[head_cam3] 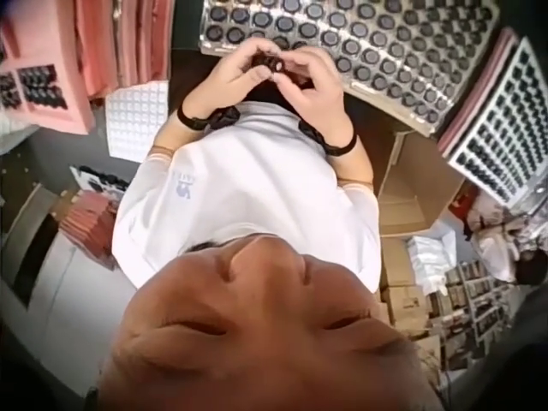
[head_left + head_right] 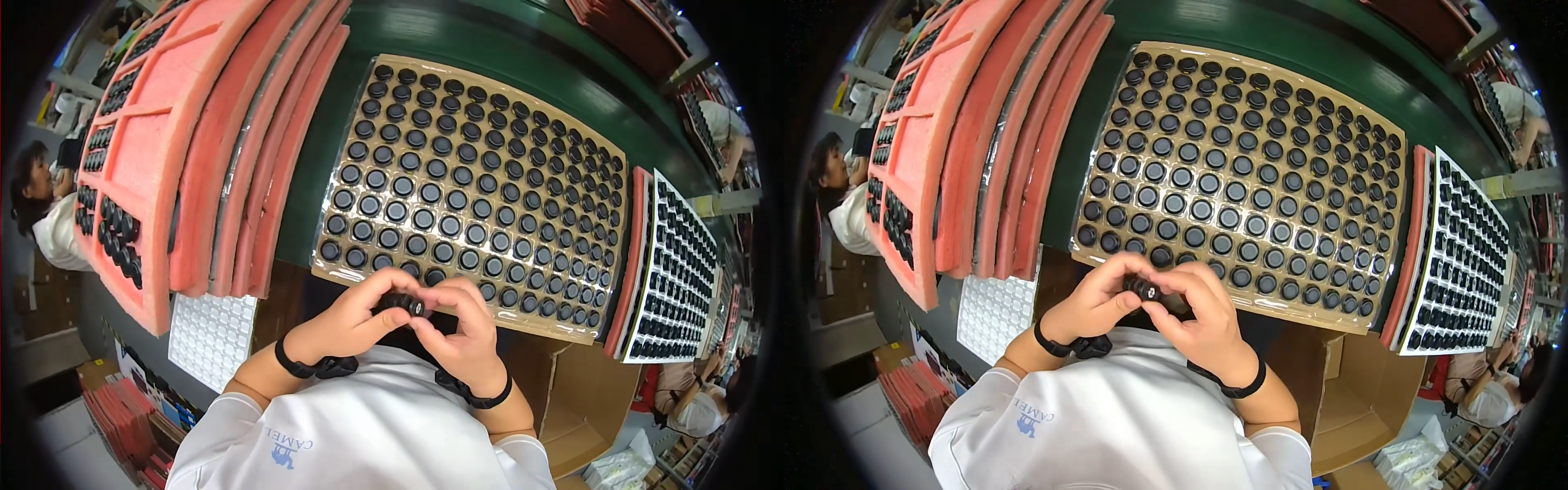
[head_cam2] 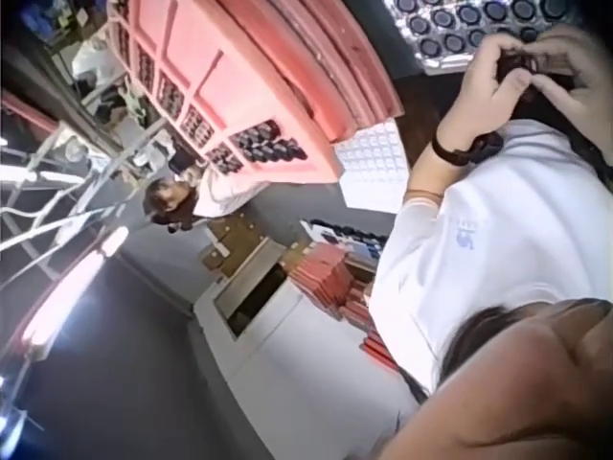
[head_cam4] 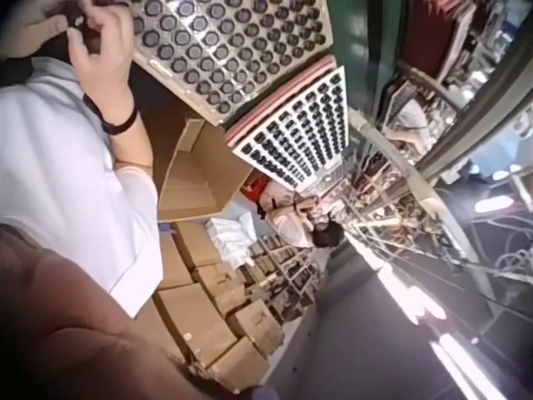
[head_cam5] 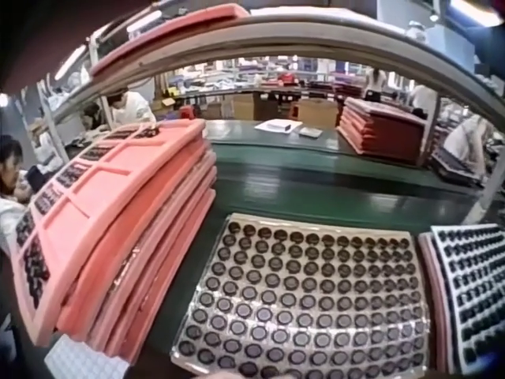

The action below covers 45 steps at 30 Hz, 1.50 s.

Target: The person picks up a black component and a cap from a pink tray, fits them together by hand, and places the assembled unit into a white tray. After repeating this, the person moves the pink tray aside, retrieves a large sheet of caps, and continues the assembly.

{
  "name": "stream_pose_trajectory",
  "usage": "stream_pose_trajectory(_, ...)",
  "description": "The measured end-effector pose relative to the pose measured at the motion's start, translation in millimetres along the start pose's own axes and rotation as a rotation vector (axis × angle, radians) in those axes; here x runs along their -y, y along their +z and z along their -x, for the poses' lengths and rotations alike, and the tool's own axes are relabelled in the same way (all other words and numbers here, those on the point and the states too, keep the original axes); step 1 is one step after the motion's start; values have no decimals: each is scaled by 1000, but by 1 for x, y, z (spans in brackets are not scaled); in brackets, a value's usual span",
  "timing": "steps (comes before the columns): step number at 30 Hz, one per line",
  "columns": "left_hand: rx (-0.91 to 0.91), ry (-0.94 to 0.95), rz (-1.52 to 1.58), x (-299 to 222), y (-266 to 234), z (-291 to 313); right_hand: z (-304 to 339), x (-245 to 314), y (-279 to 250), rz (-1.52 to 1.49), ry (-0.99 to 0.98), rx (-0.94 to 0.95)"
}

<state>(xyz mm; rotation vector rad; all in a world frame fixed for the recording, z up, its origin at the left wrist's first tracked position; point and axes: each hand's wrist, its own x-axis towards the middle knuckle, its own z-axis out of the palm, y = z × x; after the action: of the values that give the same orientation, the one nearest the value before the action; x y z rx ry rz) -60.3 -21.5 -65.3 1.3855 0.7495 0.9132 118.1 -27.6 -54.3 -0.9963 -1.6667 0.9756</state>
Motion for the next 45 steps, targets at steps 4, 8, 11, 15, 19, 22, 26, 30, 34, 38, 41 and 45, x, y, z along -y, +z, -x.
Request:
stream_pose_trajectory(4, 18, 13, 264, -12, -2, -10, -3, -2, 4, -60, -93, -58)
stream_pose_trajectory(8, 148, -38, 351, -17, -7, -12, 0, -7, -1, -35, -192, -67)
stream_pose_trajectory(11, 153, -19, 378, -11, -6, -9, 4, -9, 6, 16, -243, -76)
stream_pose_trajectory(15, 74, -124, 363, -15, -4, -1, 4, -3, 12, 141, -320, -92)
stream_pose_trajectory(19, -27, 15, 232, -8, 4, -2, 0, 7, 14, 384, -433, -74)
stream_pose_trajectory(22, -26, -87, 298, -13, 7, 2, 0, 13, 14, 542, -498, -106)
stream_pose_trajectory(26, 31, -89, 366, -9, 10, 9, 4, 17, 14, 559, -558, -111)
stream_pose_trajectory(30, 103, -44, 388, -6, 11, 12, 11, 13, 17, 494, -727, -168)
stream_pose_trajectory(34, 110, 11, 371, -5, 14, 10, 21, 13, 23, 385, -642, -200)
stream_pose_trajectory(38, 124, 1, 433, -11, 15, 11, 21, 16, 18, 465, -800, -179)
stream_pose_trajectory(41, 134, -12, 451, -11, 14, 13, 16, 25, 12, 435, -800, -108)
stream_pose_trajectory(45, 116, -12, 410, -10, 16, 13, 9, 27, 10, 495, -633, -188)
